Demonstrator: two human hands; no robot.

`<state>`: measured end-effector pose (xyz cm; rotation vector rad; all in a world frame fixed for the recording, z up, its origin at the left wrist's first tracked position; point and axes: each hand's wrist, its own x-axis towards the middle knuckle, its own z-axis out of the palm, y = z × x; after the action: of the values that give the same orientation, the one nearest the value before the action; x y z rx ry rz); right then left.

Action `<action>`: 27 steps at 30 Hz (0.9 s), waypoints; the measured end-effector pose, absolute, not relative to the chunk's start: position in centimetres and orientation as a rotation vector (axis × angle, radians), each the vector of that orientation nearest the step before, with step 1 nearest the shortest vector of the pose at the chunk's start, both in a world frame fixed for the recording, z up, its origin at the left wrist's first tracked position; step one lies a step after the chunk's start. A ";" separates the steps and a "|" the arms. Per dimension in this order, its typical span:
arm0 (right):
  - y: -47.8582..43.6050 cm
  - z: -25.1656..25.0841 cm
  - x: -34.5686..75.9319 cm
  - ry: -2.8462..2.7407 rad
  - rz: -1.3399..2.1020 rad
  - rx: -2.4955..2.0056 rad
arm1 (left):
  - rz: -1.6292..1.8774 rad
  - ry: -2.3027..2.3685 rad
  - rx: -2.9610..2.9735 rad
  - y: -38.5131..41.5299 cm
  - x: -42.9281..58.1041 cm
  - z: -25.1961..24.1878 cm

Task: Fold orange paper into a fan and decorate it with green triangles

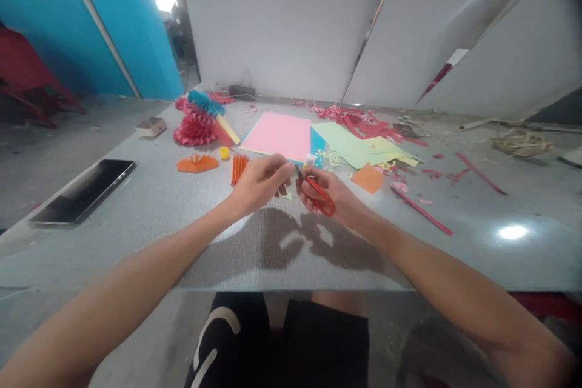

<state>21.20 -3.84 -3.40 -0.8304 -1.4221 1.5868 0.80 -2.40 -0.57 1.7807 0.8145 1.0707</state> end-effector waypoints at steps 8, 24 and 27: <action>-4.2 -3.1 20.9 -1.361 1.656 -0.806 | 1.041 0.836 1.727 -2.1 1.0 -1.0; -4.8 -3.4 20.2 -1.330 1.597 -0.812 | 1.009 0.761 1.578 -2.2 1.1 -1.1; -4.8 -3.5 20.2 -1.336 1.581 -0.798 | 1.008 0.755 1.579 -2.2 1.1 -1.1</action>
<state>20.17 -4.80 -3.46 -0.7975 -1.3355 1.5813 1.07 -2.23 -1.08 1.5793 0.7545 1.0084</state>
